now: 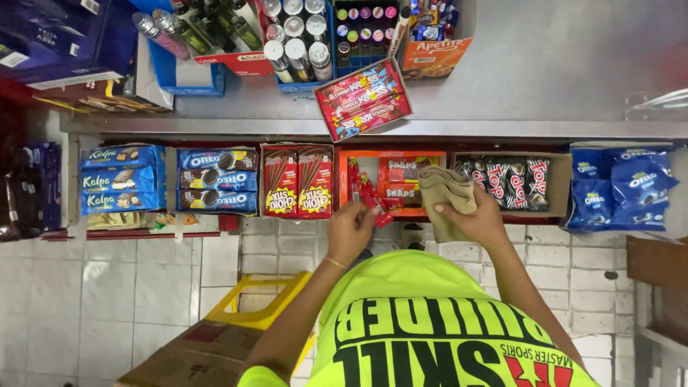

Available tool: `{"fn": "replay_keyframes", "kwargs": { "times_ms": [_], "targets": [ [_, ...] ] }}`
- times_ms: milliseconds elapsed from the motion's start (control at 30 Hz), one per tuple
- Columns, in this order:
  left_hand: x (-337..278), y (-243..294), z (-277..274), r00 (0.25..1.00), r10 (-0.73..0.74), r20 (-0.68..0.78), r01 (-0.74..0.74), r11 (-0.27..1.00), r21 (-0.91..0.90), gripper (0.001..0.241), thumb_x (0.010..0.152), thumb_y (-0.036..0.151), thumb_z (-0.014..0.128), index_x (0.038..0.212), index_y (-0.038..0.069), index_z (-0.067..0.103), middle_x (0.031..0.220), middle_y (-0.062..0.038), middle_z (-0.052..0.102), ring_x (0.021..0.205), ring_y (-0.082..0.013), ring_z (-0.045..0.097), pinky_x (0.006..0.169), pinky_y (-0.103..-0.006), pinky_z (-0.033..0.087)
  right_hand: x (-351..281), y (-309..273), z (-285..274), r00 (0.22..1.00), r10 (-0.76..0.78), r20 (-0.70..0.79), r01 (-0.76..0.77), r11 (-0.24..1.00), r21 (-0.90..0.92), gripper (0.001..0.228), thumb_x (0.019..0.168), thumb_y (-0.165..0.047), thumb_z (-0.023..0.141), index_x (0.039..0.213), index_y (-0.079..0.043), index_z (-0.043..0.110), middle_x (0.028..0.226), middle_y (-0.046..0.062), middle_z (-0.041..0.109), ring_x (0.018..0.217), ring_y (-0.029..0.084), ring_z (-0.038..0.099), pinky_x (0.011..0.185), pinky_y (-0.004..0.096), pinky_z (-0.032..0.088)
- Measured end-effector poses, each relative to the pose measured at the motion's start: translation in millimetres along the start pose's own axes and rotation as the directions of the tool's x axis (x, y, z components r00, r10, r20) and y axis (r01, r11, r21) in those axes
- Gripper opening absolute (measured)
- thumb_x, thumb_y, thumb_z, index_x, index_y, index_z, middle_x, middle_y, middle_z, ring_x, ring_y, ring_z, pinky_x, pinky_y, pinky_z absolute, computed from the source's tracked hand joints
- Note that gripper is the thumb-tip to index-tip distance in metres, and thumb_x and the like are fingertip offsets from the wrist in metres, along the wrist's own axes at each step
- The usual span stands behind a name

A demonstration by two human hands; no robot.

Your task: Organizing and arranging snack boxes and packets on a retail shelf.

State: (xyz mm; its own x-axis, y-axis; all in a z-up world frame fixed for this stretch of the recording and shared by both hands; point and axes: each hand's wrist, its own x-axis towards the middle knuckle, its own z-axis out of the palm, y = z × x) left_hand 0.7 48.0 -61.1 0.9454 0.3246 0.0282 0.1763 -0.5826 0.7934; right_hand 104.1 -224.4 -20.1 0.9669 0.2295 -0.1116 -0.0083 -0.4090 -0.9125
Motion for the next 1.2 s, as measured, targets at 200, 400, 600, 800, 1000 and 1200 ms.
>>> {"fn": "replay_keyframes", "kwargs": {
  "times_ms": [200, 400, 600, 800, 1000, 1200],
  "targets": [
    [-62.6, -24.6, 40.0, 0.877, -0.480, -0.019, 0.452, 0.838, -0.307, 0.023, 0.086, 0.037, 0.081, 0.085, 0.014, 0.077, 0.072, -0.011, 0.074, 0.067, -0.0239, 0.069, 0.061, -0.0353, 0.051, 18.8, -0.6, 2.6, 0.995, -0.042, 0.093, 0.041, 0.999, 0.018, 0.052, 0.069, -0.019, 0.094, 0.116, -0.011, 0.072, 0.102, 0.013, 0.076, 0.099, 0.026, 0.072, 0.086, 0.042, 0.057],
    [-49.6, -15.9, 55.6, 0.612, -0.791, 0.022, 0.511, 0.374, -0.774, 0.020, 0.092, 0.026, 0.077, 0.089, 0.007, 0.072, 0.061, -0.006, 0.058, 0.042, -0.0138, 0.051, 0.042, -0.0229, 0.040, 24.6, -27.5, 9.1, 0.961, -0.126, 0.247, 0.142, 0.989, -0.046, 0.058, 0.067, -0.022, 0.095, 0.118, -0.009, 0.071, 0.106, 0.019, 0.075, 0.102, 0.035, 0.071, 0.088, 0.048, 0.056],
    [-48.8, 31.3, 37.3, 0.802, -0.163, -0.575, 0.128, 0.987, -0.102, 0.014, 0.084, 0.008, 0.079, 0.095, 0.015, 0.073, 0.087, -0.002, 0.061, 0.086, -0.0242, 0.065, 0.079, -0.0335, 0.052, 23.7, -19.3, 7.1, 0.936, -0.123, 0.329, 0.129, 0.992, 0.004, 0.056, 0.068, -0.018, 0.093, 0.118, -0.008, 0.070, 0.107, 0.018, 0.076, 0.103, 0.033, 0.071, 0.090, 0.048, 0.055],
    [-26.9, 26.9, 15.7, 0.933, 0.097, -0.345, 0.103, 0.849, 0.518, 0.031, 0.077, 0.020, 0.076, 0.108, 0.019, 0.076, 0.109, -0.006, 0.056, 0.098, -0.0317, 0.055, 0.073, -0.0426, 0.051, 24.1, -20.3, 0.9, 0.908, -0.143, 0.394, 0.160, 0.987, -0.011, 0.056, 0.067, -0.021, 0.094, 0.117, -0.012, 0.072, 0.104, 0.014, 0.077, 0.100, 0.030, 0.073, 0.086, 0.044, 0.057],
    [-6.9, 30.5, 8.6, 0.979, 0.170, -0.117, -0.034, 0.692, 0.721, 0.033, 0.081, 0.026, 0.069, 0.113, 0.028, 0.076, 0.116, -0.009, 0.059, 0.098, -0.0302, 0.056, 0.071, -0.0411, 0.047, 21.7, -1.2, -6.3, 0.914, -0.130, 0.383, 0.125, 0.991, 0.037, 0.057, 0.067, -0.018, 0.094, 0.119, -0.010, 0.071, 0.105, 0.017, 0.077, 0.102, 0.031, 0.072, 0.087, 0.045, 0.057],
    [20.5, 7.3, 36.4, 0.950, 0.296, -0.096, -0.093, 0.566, 0.819, 0.014, 0.080, 0.020, 0.065, 0.085, 0.022, 0.078, 0.079, -0.012, 0.064, 0.075, -0.0334, 0.063, 0.060, -0.0449, 0.043, 16.2, -1.6, -10.4, 0.929, -0.114, 0.351, 0.111, 0.993, 0.030, 0.055, 0.068, -0.016, 0.093, 0.118, -0.008, 0.071, 0.107, 0.017, 0.077, 0.104, 0.032, 0.071, 0.089, 0.045, 0.056]
  ]
}}
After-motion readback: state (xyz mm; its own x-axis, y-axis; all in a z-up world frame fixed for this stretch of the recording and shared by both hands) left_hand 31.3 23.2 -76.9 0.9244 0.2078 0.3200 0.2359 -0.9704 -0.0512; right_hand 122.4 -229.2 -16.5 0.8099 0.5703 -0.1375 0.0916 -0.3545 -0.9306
